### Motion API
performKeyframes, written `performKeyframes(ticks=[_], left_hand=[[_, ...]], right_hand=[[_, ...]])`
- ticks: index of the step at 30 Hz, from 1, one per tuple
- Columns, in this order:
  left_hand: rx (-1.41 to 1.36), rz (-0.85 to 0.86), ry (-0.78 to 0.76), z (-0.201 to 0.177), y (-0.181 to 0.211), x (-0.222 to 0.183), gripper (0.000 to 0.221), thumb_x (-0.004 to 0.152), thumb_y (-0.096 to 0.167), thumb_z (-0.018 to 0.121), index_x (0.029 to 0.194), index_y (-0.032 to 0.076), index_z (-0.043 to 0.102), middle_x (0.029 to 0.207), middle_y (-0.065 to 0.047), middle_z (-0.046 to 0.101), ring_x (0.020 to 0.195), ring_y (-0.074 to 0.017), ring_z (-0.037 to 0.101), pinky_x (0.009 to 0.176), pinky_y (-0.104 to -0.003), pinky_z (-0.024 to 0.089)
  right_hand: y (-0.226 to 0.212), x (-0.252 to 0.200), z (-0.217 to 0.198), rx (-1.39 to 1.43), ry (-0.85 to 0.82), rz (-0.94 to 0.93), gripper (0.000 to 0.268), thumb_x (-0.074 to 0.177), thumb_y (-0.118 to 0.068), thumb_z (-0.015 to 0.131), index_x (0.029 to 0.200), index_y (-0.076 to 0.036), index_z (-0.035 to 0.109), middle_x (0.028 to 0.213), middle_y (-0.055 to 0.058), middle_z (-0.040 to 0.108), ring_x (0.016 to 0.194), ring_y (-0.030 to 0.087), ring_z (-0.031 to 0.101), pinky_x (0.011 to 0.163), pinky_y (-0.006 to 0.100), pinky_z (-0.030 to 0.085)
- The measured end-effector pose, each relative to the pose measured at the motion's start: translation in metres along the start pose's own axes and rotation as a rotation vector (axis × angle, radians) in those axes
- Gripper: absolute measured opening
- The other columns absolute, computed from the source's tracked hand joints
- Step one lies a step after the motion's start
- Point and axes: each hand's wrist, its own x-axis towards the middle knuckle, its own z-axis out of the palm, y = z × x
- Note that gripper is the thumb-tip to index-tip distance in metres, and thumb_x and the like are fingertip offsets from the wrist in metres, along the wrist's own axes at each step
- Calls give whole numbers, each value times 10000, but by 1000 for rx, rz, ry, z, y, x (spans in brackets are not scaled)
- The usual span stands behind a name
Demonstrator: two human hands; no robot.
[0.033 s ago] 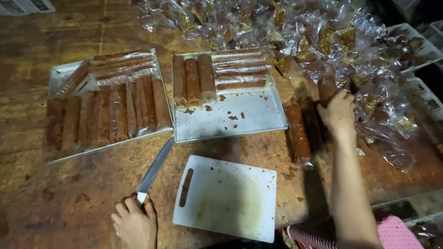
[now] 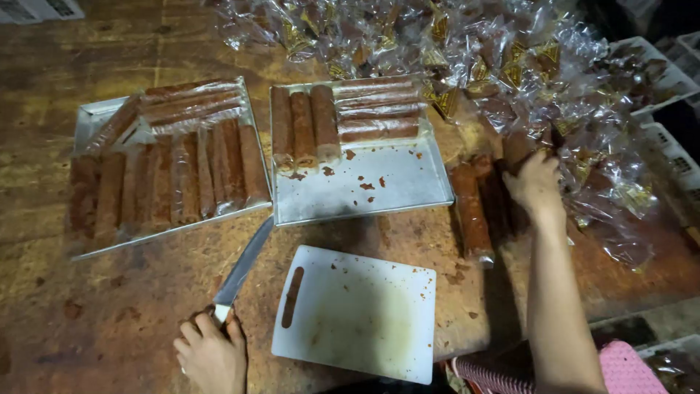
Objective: Cutting long food rolls into smaller segments on a cutting board using a knife
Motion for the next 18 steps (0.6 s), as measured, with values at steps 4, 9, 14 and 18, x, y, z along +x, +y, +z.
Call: performKeyframes(ticks=[4, 9, 14, 18], left_hand=[[8, 7, -4, 1, 0, -1, 474, 986, 558, 579, 1049, 88, 587, 1064, -152, 571, 944, -374, 579, 768, -483, 497], [57, 4, -30, 0, 1, -1, 479, 1054, 559, 524, 1042, 83, 579, 1018, -140, 541, 909, -348, 569, 731, -440, 497], [3, -19, -95, 4, -2, -2, 475, 925, 548, 590, 1057, 93, 575, 1053, -146, 544, 970, -375, 570, 762, -483, 510], [-31, -28, -17, 6, 0, 0, 481, 977, 574, 545, 1016, 96, 575, 1019, -149, 546, 924, -381, 575, 735, -491, 497]], right_hand=[[-3, -3, 10, 0, -27, -33, 615, 995, -369, 667, 1339, 107, 486, 1408, 428, 362, 1222, 634, 462, 1042, 654, 410], [-152, -24, -27, 219, -114, -171, 423, 959, -68, 672, 1368, -9, 585, 1577, 247, 366, 1459, 457, 303, 1196, 631, 323], [-217, 45, 67, -113, -341, -732, 409, 948, -101, 595, 1349, -64, 520, 1329, 203, 585, 1041, 406, 681, 831, 542, 647], [-214, 82, 142, -106, -4, -893, 590, 599, -162, 794, 1130, -13, 587, 1122, 209, 615, 1021, 476, 615, 797, 595, 546]])
